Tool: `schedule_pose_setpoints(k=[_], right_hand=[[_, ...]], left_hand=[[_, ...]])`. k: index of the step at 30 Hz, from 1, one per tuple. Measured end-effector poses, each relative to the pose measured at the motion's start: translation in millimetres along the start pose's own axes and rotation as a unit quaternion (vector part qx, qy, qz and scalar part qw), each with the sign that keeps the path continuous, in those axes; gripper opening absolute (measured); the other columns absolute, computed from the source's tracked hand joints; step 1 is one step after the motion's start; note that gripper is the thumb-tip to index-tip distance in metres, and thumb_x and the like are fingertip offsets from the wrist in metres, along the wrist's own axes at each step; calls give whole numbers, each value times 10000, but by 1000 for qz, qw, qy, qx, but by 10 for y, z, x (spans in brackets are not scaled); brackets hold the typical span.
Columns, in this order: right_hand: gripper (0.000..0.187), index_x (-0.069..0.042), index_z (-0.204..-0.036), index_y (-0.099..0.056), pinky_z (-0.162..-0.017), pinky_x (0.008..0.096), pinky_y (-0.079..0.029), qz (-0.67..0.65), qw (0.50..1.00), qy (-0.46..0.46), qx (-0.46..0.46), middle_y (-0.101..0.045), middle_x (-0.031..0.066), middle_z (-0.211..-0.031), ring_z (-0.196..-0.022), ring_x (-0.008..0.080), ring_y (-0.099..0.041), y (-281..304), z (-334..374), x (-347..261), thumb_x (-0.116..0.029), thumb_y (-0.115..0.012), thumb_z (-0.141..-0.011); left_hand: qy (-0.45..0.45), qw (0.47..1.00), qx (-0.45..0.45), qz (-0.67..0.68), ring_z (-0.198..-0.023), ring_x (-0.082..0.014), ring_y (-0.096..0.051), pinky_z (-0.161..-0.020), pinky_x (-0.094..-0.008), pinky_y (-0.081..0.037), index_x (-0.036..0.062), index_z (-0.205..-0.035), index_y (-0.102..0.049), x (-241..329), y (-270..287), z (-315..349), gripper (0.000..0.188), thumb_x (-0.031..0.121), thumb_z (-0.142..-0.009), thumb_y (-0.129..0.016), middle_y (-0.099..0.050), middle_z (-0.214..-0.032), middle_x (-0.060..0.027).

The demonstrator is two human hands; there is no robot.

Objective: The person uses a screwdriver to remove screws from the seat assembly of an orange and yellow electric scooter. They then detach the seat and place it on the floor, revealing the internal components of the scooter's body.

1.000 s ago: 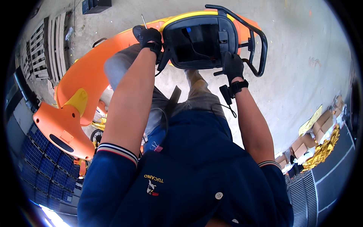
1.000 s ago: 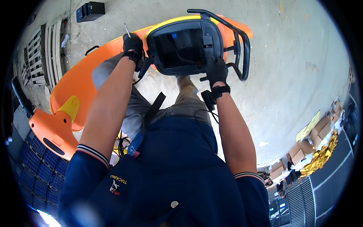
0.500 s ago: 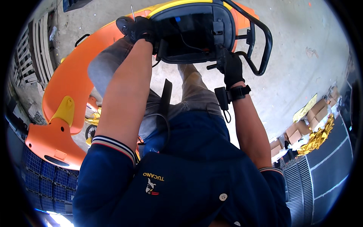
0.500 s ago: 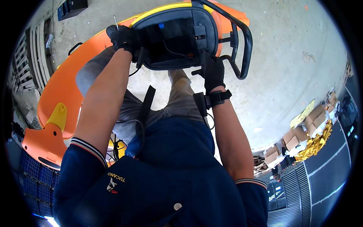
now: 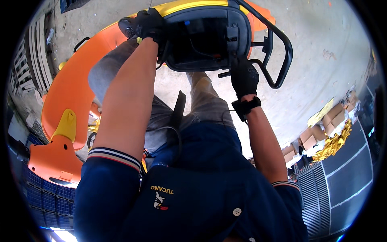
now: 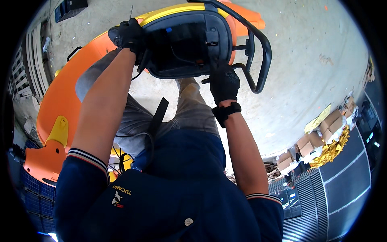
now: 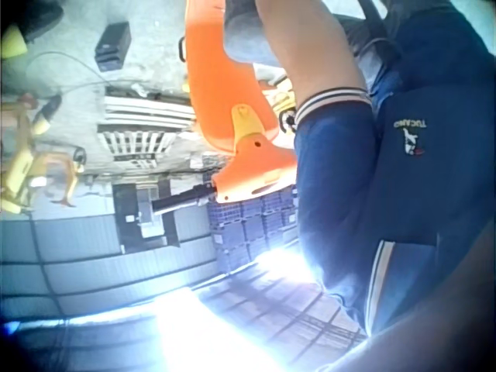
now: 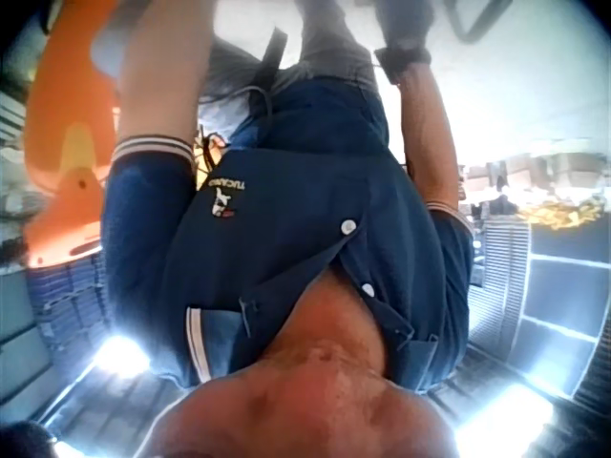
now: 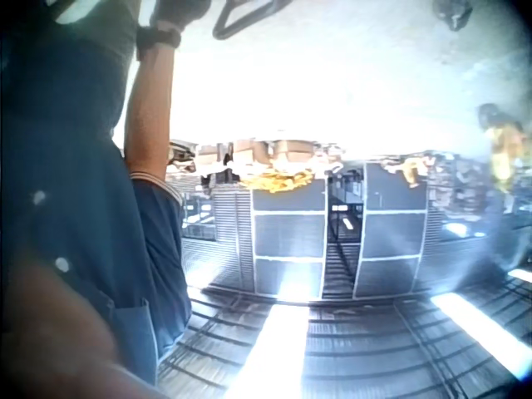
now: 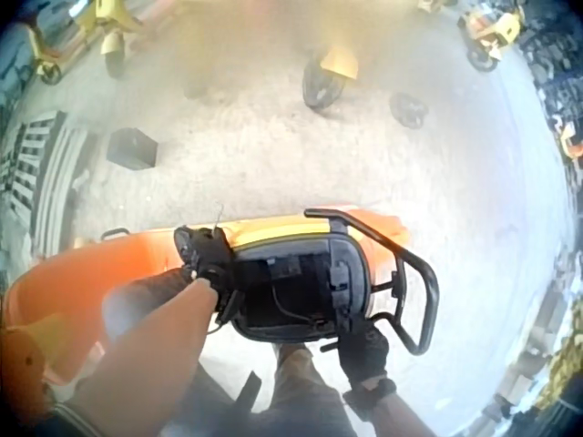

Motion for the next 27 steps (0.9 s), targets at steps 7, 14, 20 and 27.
schedule_pose_setpoints(k=[7, 14, 20, 27], right_hand=[[315, -88, -930, -568, -459, 213, -391, -759, 474, -442, -64, -499, 1, -716, -534, 83, -462, -469, 296, 234, -402, -559, -941], [239, -82, -892, -562, -460, 281, -427, -650, 598, -455, -112, -529, 45, -690, -533, 165, -528, -539, 300, 358, -306, -515, -961], [173, -74, -953, -600, -620, 420, -492, -146, 980, -132, 31, -632, 141, -844, -833, 347, -624, -64, 35, 224, -230, -600, -879], [388, -9, -902, -573, -401, 236, -402, -575, 695, -430, 35, -559, 56, -651, -487, 110, -513, -257, 218, 246, -389, -521, -955]], left_hand=[[101, 991, -3, 82, -844, -393, -642, -786, -442, -483, -15, -847, -661, 83, 118, 69, 393, 343, -842, -500, -666, -840, -239], [12, 999, 10, 36, -848, -396, -641, -789, -445, -483, -20, -863, -658, -18, -87, -5, 397, 344, -844, -499, -665, -849, -244], [-39, 999, 21, 6, -876, -401, -636, -810, -446, -478, -31, -878, -654, -28, -116, -3, 407, 339, -852, -488, -661, -882, -256], [-48, 999, 20, 2, -882, -414, -631, -815, -453, -479, -32, -887, -656, -74, -187, -34, 422, 348, -854, -478, -658, -885, -264]])
Point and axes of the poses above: each hand's wrist, its own z-axis away from the middle knuckle, its own y-axis out of the back of the hand, x = y × z, the point moved 7 cm from there along -z, towards the middle knuckle
